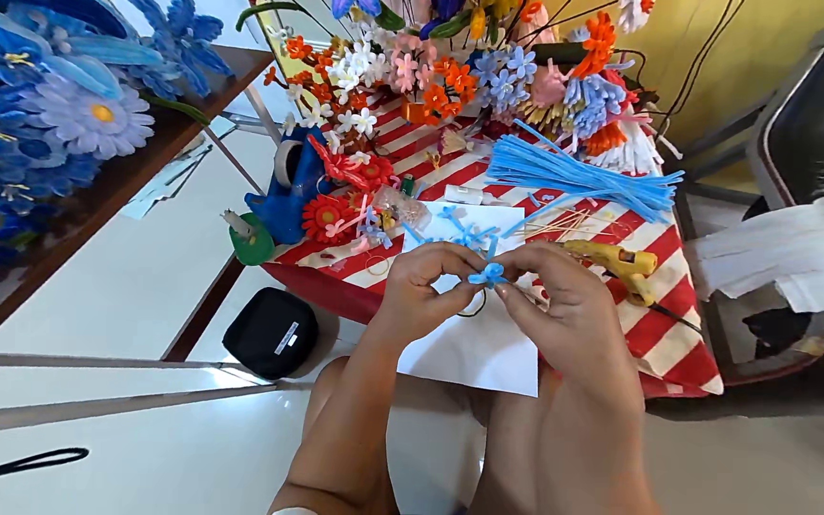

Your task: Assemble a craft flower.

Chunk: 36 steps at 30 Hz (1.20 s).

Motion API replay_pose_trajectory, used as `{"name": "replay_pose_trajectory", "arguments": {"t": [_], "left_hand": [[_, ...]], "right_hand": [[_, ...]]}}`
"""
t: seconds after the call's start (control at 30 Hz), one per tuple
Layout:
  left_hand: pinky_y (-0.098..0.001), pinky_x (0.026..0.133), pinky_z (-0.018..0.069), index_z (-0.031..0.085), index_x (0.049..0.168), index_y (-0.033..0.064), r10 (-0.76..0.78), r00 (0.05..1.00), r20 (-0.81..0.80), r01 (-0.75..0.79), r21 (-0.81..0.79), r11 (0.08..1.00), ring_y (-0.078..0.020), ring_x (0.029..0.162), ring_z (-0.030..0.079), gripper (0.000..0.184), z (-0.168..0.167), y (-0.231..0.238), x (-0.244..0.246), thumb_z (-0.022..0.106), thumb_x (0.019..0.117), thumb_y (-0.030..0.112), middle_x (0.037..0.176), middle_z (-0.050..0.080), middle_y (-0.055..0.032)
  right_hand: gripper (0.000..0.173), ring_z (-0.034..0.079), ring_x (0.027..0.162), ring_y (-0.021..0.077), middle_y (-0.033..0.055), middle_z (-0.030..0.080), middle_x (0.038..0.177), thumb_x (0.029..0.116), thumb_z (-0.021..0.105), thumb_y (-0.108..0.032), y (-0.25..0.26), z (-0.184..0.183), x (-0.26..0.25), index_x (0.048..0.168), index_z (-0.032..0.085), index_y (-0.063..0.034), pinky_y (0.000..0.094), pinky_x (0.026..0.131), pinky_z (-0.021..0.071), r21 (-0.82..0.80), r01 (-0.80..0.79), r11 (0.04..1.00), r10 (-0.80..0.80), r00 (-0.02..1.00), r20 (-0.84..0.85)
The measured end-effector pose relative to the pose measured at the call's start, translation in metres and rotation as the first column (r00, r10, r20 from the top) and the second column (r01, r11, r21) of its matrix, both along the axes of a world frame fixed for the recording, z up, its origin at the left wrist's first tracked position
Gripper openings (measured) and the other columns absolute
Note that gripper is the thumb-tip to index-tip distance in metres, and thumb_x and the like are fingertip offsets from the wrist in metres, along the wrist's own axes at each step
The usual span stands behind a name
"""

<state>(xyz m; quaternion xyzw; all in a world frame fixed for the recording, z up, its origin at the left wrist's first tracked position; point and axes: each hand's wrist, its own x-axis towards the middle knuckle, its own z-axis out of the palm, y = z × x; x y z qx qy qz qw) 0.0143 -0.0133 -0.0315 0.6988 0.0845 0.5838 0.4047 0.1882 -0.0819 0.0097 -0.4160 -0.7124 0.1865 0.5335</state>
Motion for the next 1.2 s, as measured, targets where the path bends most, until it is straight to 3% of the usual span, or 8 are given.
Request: {"name": "replay_pose_trajectory", "arguments": {"t": [0.17, 0.47, 0.8, 0.97, 1.07, 1.2], "left_hand": [[-0.024, 0.083, 0.0603, 0.071, 0.094, 0.0067, 0.008, 1.0, 0.011, -0.008, -0.025, 1.0, -0.0037, 0.094, 0.07, 0.009, -0.001, 0.002, -0.003, 0.073, 0.0885, -0.001, 0.103, 0.073, 0.0014], [-0.0233, 0.08, 0.0601, 0.074, 0.089, 0.0111, -0.039, 0.993, 0.115, 0.068, -0.252, 0.965, -0.0037, 0.089, 0.07, 0.014, 0.0, 0.007, 0.0, 0.075, 0.0849, -0.002, 0.102, 0.075, 0.003], [-0.0218, 0.079, 0.0603, 0.072, 0.083, 0.009, -0.018, 0.992, 0.121, 0.063, -0.382, 0.922, -0.0024, 0.087, 0.067, 0.016, 0.007, 0.001, 0.006, 0.074, 0.0814, -0.007, 0.109, 0.069, 0.0017], [-0.0215, 0.08, 0.0611, 0.072, 0.089, 0.008, 0.085, 0.995, 0.056, -0.071, -0.205, 0.976, -0.0005, 0.089, 0.066, 0.012, 0.002, 0.0, 0.008, 0.076, 0.0831, -0.002, 0.116, 0.061, 0.001], [-0.0213, 0.081, 0.0603, 0.07, 0.09, 0.0086, 0.186, 0.982, 0.034, -0.186, 0.001, 0.983, -0.0013, 0.093, 0.065, 0.01, -0.001, 0.003, 0.009, 0.075, 0.0856, 0.002, 0.109, 0.064, 0.0011], [-0.0195, 0.082, 0.0582, 0.065, 0.09, 0.0038, 0.318, 0.946, 0.062, -0.323, 0.243, 0.914, -0.0043, 0.094, 0.065, 0.007, -0.002, 0.002, 0.009, 0.072, 0.0891, 0.003, 0.099, 0.065, -0.0037]], "right_hand": [[0.012, 0.066, 0.091, 0.0022, 0.0018, 0.07, 0.097, 0.0931, 0.063, -0.006, 0.006, -0.007, -0.005, 0.101, 0.07, -0.0007, 0.019, 0.085, 0.057, 0.012, -0.008, 1.0, 0.008, 0.998, -0.059], [0.01, 0.065, 0.092, 0.0016, -0.0011, 0.068, 0.095, 0.0927, 0.061, -0.002, 0.024, -0.012, -0.007, 0.099, 0.069, -0.0036, 0.02, 0.086, 0.0566, 0.063, -0.049, 0.997, 0.055, 0.994, -0.098], [0.01, 0.064, 0.09, 0.001, -0.0011, 0.066, 0.096, 0.0928, 0.06, -0.001, 0.024, -0.016, -0.002, 0.099, 0.067, -0.0032, 0.0183, 0.083, 0.0563, 0.039, -0.051, 0.998, 0.055, 0.99, -0.131], [0.011, 0.063, 0.091, 0.0005, -0.0016, 0.065, 0.096, 0.0931, 0.058, 0.0, 0.025, -0.015, 0.002, 0.1, 0.066, -0.0036, 0.0179, 0.083, 0.056, 0.022, -0.099, 0.995, 0.101, 0.985, -0.138], [0.012, 0.063, 0.093, 0.0015, -0.0017, 0.065, 0.098, 0.0955, 0.058, -0.001, 0.026, -0.016, 0.005, 0.101, 0.067, -0.0055, 0.0183, 0.084, 0.0555, 0.063, -0.146, 0.987, 0.153, 0.979, -0.136], [0.012, 0.062, 0.095, 0.0012, -0.0003, 0.064, 0.102, 0.0984, 0.058, -0.004, 0.027, -0.018, 0.009, 0.102, 0.069, -0.0067, 0.017, 0.084, 0.055, 0.138, -0.195, 0.971, 0.212, 0.969, -0.124]]}}
